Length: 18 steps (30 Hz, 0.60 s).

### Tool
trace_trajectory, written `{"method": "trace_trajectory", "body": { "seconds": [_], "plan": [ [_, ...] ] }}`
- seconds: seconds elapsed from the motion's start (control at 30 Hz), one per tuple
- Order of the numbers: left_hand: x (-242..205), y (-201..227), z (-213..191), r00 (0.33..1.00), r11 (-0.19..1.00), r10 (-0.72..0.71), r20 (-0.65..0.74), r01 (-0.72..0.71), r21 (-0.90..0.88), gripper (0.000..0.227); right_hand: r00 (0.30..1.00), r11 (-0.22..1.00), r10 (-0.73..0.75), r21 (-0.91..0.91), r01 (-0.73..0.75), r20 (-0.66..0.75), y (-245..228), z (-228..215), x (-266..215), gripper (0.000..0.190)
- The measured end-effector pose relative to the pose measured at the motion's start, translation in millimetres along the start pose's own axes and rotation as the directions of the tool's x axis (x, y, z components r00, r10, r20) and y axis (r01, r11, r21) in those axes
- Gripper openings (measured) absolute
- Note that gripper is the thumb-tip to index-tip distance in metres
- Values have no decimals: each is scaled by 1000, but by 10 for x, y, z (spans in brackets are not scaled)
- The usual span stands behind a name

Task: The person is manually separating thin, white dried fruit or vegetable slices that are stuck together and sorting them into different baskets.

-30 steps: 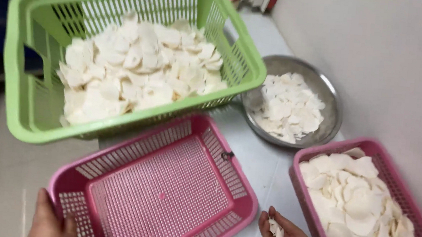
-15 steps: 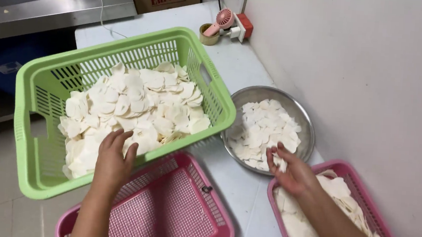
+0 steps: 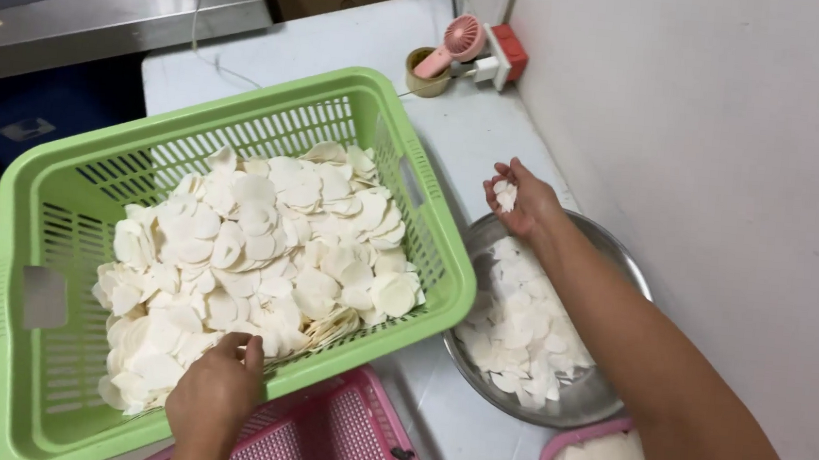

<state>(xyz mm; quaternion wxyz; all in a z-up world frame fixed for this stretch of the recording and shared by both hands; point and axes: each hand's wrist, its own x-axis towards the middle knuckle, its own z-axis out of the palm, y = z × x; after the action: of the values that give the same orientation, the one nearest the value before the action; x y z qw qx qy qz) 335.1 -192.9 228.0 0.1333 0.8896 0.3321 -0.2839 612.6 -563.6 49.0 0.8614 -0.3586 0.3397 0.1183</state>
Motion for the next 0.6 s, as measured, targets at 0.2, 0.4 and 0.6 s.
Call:
{"method": "trace_trajectory", "body": {
  "seconds": [0.2, 0.4, 0.6],
  "plan": [
    [124, -43, 93, 999, 1000, 16, -30, -15, 11, 44, 984, 906, -175, -387, 172, 29, 271, 21, 1194, 42],
    [195, -102, 154, 996, 999, 11, -88, -14, -35, 44, 970, 571, -210, -820, 22, -120, 290, 308, 864, 41],
    [246, -165, 209, 992, 997, 34, -122, -43, -70, 45, 890, 70, -367, -946, 316, 270, 313, 356, 521, 41]
  ]
}}
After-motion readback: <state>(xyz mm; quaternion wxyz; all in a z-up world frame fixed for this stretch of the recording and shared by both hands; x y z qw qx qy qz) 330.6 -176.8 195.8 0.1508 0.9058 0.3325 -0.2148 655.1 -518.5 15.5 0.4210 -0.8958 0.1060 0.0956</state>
